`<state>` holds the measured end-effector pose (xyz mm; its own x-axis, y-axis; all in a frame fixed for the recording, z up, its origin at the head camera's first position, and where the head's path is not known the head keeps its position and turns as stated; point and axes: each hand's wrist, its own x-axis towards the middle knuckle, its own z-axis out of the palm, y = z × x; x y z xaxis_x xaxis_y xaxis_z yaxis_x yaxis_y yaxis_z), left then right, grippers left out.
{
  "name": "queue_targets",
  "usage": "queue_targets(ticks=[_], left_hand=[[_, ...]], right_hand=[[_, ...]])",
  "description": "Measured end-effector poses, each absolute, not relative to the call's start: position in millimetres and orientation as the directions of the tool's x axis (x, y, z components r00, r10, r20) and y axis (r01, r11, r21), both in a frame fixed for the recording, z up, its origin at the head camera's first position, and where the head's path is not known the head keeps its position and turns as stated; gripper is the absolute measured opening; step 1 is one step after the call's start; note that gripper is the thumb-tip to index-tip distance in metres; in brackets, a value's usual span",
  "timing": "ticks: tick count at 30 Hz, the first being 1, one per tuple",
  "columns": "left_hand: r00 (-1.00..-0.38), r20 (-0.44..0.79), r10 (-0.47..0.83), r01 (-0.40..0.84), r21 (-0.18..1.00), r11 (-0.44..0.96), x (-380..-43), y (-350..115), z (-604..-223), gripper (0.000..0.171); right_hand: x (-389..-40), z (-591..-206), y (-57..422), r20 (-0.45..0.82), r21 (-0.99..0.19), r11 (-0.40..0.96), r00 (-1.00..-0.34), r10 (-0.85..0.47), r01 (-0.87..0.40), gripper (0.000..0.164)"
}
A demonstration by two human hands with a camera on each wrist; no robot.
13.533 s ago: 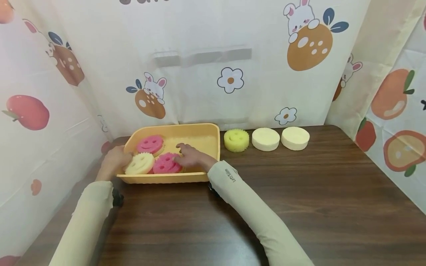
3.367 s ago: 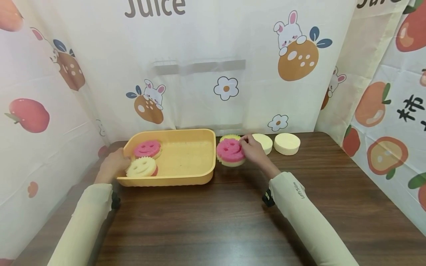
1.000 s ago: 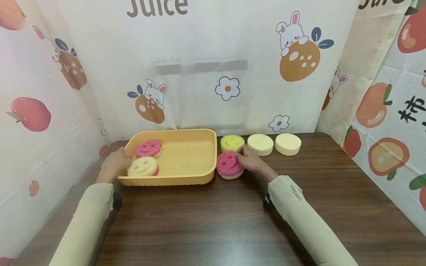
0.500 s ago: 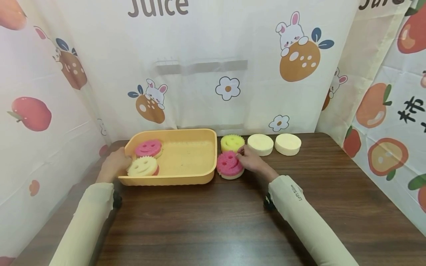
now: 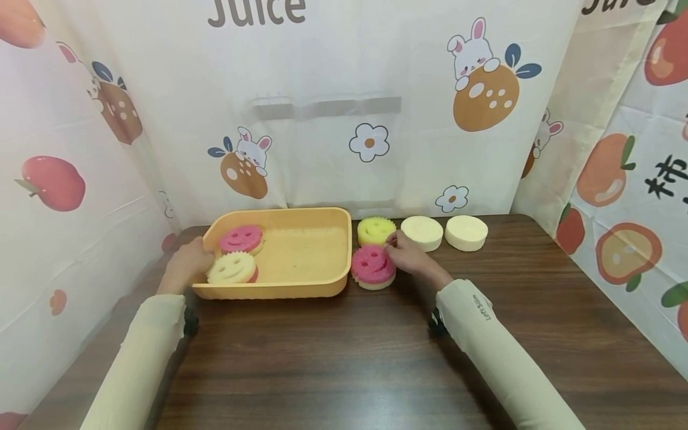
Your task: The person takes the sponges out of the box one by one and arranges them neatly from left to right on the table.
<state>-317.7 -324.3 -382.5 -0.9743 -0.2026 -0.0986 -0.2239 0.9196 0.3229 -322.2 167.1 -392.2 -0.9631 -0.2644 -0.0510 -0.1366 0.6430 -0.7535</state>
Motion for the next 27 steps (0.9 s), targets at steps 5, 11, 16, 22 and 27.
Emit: queue_targets(ticks=[5, 11, 16, 22, 27], left_hand=[[-0.975, -0.095, -0.201, -0.221, 0.325, 0.92, -318, -321, -383, 0.053], [-0.975, -0.102, -0.199, -0.221, 0.325, 0.919, -319, -324, -383, 0.051], [-0.976, -0.091, -0.199, -0.218, 0.325, 0.92, -318, -329, -383, 0.051], [-0.978, -0.089, -0.19, -0.209, 0.333, 0.919, -318, -328, -382, 0.05], [-0.979, -0.092, -0.184, -0.205, 0.337, 0.919, -319, -328, -381, 0.049]], right_hand=[[-324, -389, 170, -0.036, -0.742, 0.657, -0.97, -0.242, -0.137, 0.036], [-327, -384, 170, 0.007, -0.723, 0.674, -0.977, -0.212, -0.152, 0.035], [-329, -383, 166, 0.014, -0.726, 0.672, -0.981, -0.194, -0.143, 0.036], [-330, -378, 167, 0.013, -0.736, 0.666, -0.986, -0.164, -0.12, 0.038], [-332, -373, 166, 0.009, -0.751, 0.651, -0.987, -0.157, -0.111, 0.041]])
